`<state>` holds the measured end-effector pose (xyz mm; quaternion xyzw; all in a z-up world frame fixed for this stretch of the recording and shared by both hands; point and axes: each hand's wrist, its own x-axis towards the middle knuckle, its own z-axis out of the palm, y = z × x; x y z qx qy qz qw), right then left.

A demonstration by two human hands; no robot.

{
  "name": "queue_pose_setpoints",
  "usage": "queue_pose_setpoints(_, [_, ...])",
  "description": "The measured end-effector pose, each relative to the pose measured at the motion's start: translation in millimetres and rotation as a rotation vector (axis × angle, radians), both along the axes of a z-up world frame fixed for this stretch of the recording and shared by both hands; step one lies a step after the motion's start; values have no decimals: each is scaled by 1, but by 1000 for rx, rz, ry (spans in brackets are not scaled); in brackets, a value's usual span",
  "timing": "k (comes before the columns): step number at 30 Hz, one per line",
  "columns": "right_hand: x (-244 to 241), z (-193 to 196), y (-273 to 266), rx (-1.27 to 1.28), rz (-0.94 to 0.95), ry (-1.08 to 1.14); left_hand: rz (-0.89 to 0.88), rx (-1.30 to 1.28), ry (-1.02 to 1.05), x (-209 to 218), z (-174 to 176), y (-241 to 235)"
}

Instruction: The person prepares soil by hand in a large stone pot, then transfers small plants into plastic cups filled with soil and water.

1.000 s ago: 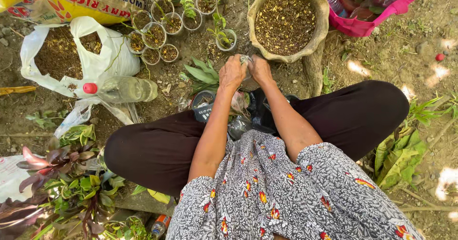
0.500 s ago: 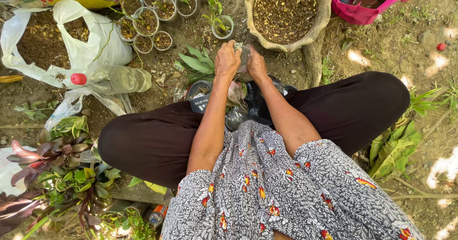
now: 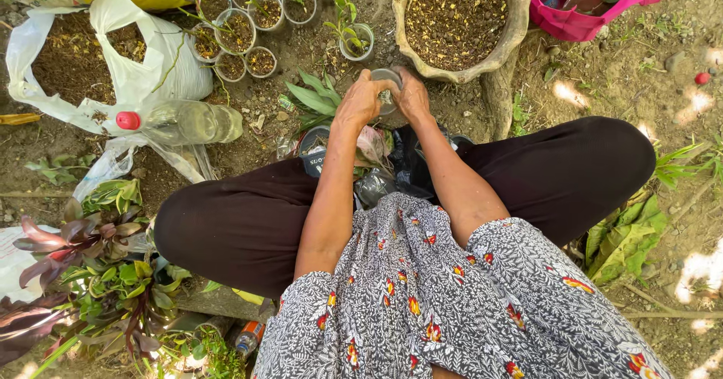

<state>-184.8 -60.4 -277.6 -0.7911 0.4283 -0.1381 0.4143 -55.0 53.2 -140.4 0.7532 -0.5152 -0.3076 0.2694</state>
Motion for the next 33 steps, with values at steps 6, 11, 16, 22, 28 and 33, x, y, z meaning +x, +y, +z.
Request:
queue_pose_setpoints(6, [1, -26, -4, 6, 13, 2, 55, -47, 4, 2, -5, 1])
queue_pose_setpoints(11, [3, -34, -4, 11, -20, -76, 131, 16, 32, 2, -4, -6])
queue_pose_setpoints(16, [2, -32, -5, 60, -33, -193, 74, 12, -36, 0, 3, -10])
queue_pose_setpoints(22, [-11, -18, 11, 974, -125, -356, 122, 160, 26, 6, 29, -5])
queue_pose_setpoints(28, [-10, -29, 13, 1220, -417, -374, 56, -43, -100, 13, 83, 4])
queue_pose_setpoints(33, [35, 20, 12, 1568, -184, -913, 59, -132, -120, 3, 159, 9])
